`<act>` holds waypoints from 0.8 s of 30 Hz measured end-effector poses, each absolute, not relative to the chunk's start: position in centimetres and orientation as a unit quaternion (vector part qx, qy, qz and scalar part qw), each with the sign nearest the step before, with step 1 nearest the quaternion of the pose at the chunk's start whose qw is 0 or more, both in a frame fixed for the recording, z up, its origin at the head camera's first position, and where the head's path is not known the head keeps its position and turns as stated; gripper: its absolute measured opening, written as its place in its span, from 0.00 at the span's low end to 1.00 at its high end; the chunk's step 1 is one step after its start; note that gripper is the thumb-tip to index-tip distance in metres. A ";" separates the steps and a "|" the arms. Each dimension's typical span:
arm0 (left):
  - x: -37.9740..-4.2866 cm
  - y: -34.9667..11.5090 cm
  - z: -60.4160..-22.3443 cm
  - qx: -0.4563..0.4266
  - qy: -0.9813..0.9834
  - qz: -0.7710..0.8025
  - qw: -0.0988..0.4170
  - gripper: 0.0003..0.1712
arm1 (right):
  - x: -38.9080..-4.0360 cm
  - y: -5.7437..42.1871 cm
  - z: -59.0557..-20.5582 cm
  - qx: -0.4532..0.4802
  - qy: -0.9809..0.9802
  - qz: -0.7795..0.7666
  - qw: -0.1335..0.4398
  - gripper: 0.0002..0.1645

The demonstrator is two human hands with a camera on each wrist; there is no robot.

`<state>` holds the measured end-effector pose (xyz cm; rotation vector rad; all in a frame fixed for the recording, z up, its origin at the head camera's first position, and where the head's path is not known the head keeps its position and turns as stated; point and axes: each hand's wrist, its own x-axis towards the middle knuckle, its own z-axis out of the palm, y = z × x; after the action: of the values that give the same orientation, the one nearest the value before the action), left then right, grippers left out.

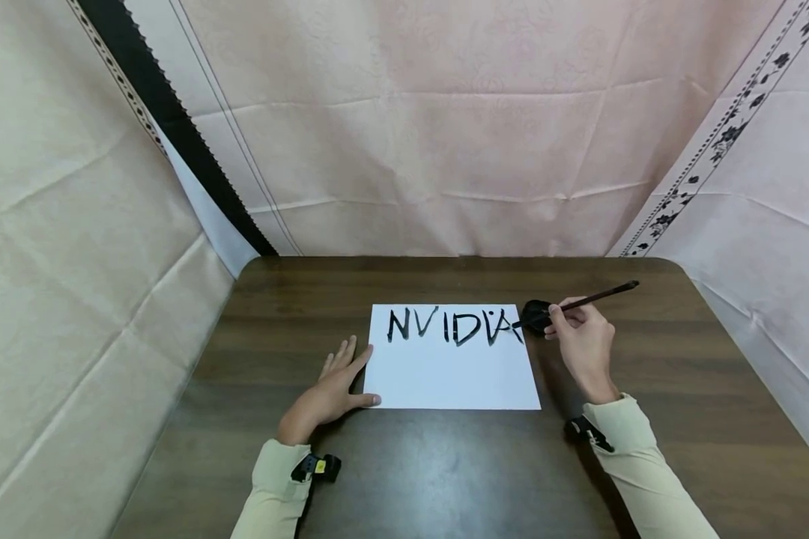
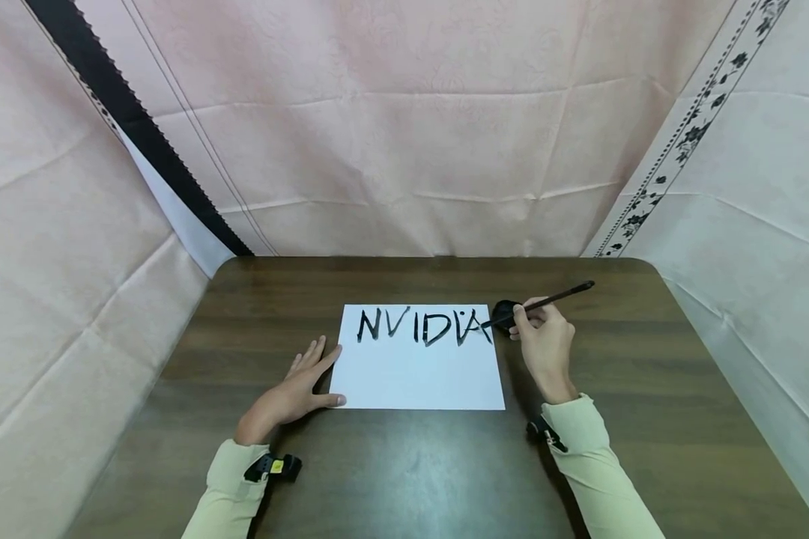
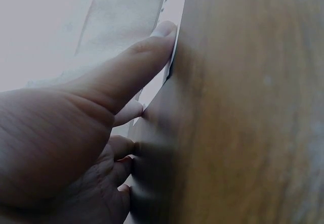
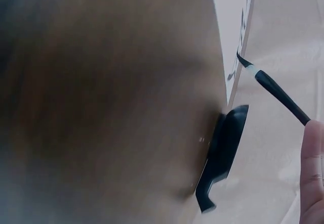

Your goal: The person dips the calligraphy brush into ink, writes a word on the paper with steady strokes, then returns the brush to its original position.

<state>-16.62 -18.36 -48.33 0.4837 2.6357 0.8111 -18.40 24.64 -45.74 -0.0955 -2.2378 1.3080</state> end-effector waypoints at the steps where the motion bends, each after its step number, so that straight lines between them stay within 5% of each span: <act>1: -16.7 -18.4 -48.4 0.170 0.928 0.284 0.172 0.56 | -18.4 24.8 -45.8 -0.038 -0.832 0.482 0.273 0.10; 15: -16.8 -18.6 -48.7 0.170 0.929 0.280 0.171 0.56 | -18.0 25.0 -44.9 -0.045 -0.844 0.454 0.282 0.08; 24: -16.6 -18.5 -48.4 0.171 0.929 0.279 0.171 0.56 | -17.4 24.5 -40.2 -0.010 -0.825 0.461 0.328 0.15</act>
<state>-16.64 -18.45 -48.39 0.4850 2.6391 0.7929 -17.40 24.55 -40.23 -0.0254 -2.1591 1.2058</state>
